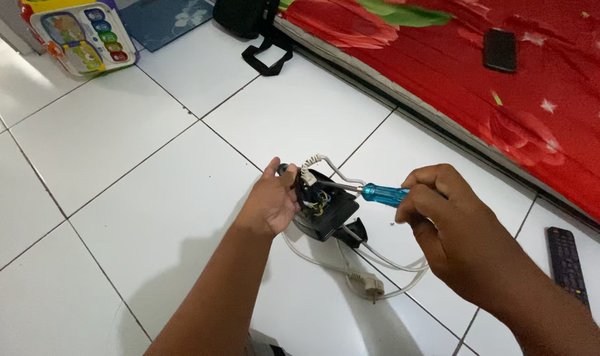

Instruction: The person picks up an electric clothes iron from the tiled floor and uses a screwdriver to unscrew its rear housing screws. They remove screws, open the housing, and continue unscrewing and manipulating the internal components and cord connection inside the iron.

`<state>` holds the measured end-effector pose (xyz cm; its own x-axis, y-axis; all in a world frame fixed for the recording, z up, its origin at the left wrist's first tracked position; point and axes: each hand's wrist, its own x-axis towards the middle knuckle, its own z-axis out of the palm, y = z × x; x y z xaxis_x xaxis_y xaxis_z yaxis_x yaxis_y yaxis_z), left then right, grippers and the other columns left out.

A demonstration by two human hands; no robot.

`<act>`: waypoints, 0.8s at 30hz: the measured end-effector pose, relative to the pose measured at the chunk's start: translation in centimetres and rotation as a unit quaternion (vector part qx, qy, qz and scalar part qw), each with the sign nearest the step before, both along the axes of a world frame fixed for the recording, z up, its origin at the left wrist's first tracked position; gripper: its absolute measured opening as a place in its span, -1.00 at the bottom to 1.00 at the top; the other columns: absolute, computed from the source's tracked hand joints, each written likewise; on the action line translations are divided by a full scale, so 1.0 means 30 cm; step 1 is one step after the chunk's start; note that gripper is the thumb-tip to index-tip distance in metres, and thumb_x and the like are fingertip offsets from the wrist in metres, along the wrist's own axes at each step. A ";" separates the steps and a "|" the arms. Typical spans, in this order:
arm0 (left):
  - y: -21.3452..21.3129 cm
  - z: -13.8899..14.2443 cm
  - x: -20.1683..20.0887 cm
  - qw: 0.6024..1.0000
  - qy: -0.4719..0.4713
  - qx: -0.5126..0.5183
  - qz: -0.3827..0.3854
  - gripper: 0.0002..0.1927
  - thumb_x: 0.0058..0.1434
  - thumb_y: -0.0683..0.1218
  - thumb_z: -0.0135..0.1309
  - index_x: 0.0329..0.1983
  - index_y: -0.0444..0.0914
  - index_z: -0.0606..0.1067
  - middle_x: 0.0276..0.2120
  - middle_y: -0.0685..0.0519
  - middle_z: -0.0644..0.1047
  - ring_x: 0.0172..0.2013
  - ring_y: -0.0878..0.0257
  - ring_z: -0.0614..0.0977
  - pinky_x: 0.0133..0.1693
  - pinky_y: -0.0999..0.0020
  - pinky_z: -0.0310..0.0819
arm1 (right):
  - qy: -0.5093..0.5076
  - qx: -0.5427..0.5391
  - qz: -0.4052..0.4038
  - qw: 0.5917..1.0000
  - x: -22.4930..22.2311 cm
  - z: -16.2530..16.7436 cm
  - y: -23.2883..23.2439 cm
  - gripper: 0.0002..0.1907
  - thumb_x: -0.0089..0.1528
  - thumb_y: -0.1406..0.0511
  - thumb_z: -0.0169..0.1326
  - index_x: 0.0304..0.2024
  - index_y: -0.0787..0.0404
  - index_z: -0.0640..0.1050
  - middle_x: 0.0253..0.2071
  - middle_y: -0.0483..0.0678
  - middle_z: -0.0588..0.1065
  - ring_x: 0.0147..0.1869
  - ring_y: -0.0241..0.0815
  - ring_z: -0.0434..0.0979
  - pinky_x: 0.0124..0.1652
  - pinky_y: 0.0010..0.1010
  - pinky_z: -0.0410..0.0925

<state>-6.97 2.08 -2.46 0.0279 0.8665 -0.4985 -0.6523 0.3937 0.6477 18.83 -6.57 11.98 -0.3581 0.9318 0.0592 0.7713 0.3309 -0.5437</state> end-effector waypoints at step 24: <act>0.000 -0.032 0.042 0.999 -0.036 -0.002 -0.003 -0.14 0.33 -0.11 -0.04 0.57 0.04 -0.22 0.21 -0.07 0.40 0.04 0.09 0.56 0.17 -0.15 0.36 | 0.014 0.133 0.004 0.991 -0.027 0.004 0.003 -0.57 0.29 0.16 0.07 0.16 0.14 0.37 0.15 0.04 0.39 0.12 -0.11 0.55 -0.02 -0.28 0.49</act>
<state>-5.72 2.09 -3.43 0.0682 0.8638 -0.4992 -0.6947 0.4002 0.5977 18.02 -6.48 12.10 -0.3602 0.8788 0.3131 0.7536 0.4719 -0.4576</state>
